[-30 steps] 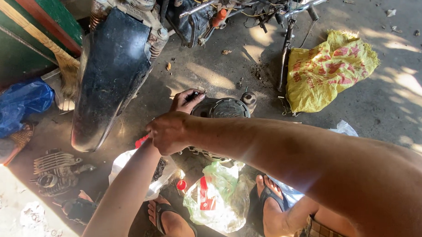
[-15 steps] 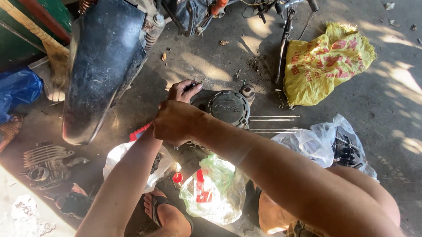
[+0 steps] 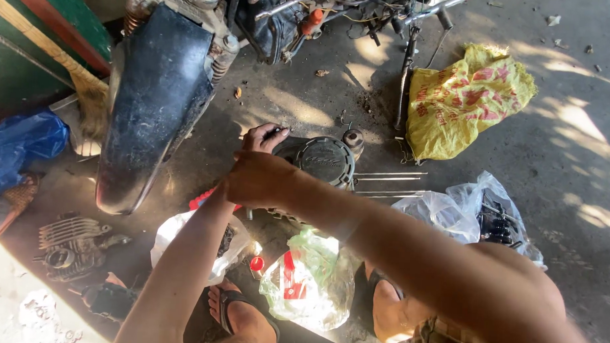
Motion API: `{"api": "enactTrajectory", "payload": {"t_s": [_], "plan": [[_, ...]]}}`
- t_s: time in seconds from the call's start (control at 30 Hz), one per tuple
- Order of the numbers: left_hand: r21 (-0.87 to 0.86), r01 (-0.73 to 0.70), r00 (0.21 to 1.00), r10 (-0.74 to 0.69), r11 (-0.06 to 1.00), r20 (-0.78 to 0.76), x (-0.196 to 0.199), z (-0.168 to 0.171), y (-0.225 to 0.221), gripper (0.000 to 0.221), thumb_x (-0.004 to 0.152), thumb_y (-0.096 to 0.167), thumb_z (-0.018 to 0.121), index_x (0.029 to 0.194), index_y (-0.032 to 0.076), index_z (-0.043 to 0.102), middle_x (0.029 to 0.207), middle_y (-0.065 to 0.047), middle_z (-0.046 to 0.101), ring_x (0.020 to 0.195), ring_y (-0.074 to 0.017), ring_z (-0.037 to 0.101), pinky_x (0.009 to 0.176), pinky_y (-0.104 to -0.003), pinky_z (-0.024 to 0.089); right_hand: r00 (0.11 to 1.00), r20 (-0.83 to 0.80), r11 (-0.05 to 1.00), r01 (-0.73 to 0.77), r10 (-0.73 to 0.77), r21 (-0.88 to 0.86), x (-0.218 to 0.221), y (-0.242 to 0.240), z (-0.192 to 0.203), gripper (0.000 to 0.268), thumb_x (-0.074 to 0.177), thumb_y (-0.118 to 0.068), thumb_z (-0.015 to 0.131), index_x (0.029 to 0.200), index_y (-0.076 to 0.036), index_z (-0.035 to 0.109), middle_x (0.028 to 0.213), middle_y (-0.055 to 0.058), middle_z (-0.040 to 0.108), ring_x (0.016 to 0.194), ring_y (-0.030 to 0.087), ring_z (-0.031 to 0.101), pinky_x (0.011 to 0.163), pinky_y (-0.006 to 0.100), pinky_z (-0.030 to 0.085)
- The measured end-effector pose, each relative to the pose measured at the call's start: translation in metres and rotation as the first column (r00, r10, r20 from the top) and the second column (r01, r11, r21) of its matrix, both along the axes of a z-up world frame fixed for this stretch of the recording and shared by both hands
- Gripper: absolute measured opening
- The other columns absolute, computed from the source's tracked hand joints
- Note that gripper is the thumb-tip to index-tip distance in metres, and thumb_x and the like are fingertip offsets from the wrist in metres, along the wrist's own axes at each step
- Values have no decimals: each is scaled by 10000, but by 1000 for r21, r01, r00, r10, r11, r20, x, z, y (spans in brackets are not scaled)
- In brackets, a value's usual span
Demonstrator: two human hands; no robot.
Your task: Disassembling and inspecting motorcycle engine components on the floor of a workshop.
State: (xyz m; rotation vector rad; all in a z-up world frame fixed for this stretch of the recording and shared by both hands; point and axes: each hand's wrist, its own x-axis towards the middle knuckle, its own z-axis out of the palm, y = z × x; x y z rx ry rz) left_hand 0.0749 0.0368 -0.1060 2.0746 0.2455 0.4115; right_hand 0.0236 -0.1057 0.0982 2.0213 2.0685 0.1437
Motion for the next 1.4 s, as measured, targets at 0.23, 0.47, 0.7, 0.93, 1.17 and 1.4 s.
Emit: {"api": "enactTrajectory", "payload": {"t_s": [0.23,0.47,0.7,0.93,1.17,1.4], "plan": [[-68,41,996,-46,997,-75,1,14,1,387,936,408,689,1043,41,752,844,-101,757,742,-177,671,689,-337,523,981,9,954,-187,195,-236,32,-39,10,114,844,-160,715,782,-71,752,892,85,768,940,296,732,886,471,565],[-44,88,996,-87,995,17,-8,31,-8,395,993,394,649,1042,12,738,886,-128,760,802,-207,703,742,-330,536,963,-11,958,-269,269,-102,52,-61,-4,150,846,-162,700,746,-51,712,818,87,726,875,285,718,828,427,570],[-47,66,998,-65,997,28,-5,26,-8,386,969,383,672,1038,8,730,864,-135,749,770,-214,684,727,-334,531,943,-135,926,-327,306,-189,38,-37,-26,159,863,-95,627,761,-5,708,864,131,712,916,289,712,904,427,578],[-34,31,998,-32,999,-56,-12,42,-14,407,976,411,650,978,12,729,824,-140,741,748,-232,690,715,-363,522,990,-143,943,-38,-10,-331,17,-53,4,208,913,-203,636,797,-43,702,799,140,720,792,305,730,770,463,623],[-48,43,999,-42,998,8,-10,42,-13,410,946,422,651,988,28,755,903,-143,771,821,-255,732,766,-354,540,996,-89,997,22,-29,-70,16,-51,-43,201,966,-149,609,814,-154,740,708,62,719,671,187,732,709,391,620],[-34,10,998,-12,999,-57,-9,46,-14,433,925,452,668,1019,42,769,933,-141,780,848,-250,734,792,-346,541,986,-65,959,135,-155,-248,5,-50,-5,200,1050,-214,554,960,-174,729,801,58,733,753,171,735,744,361,617]]}}
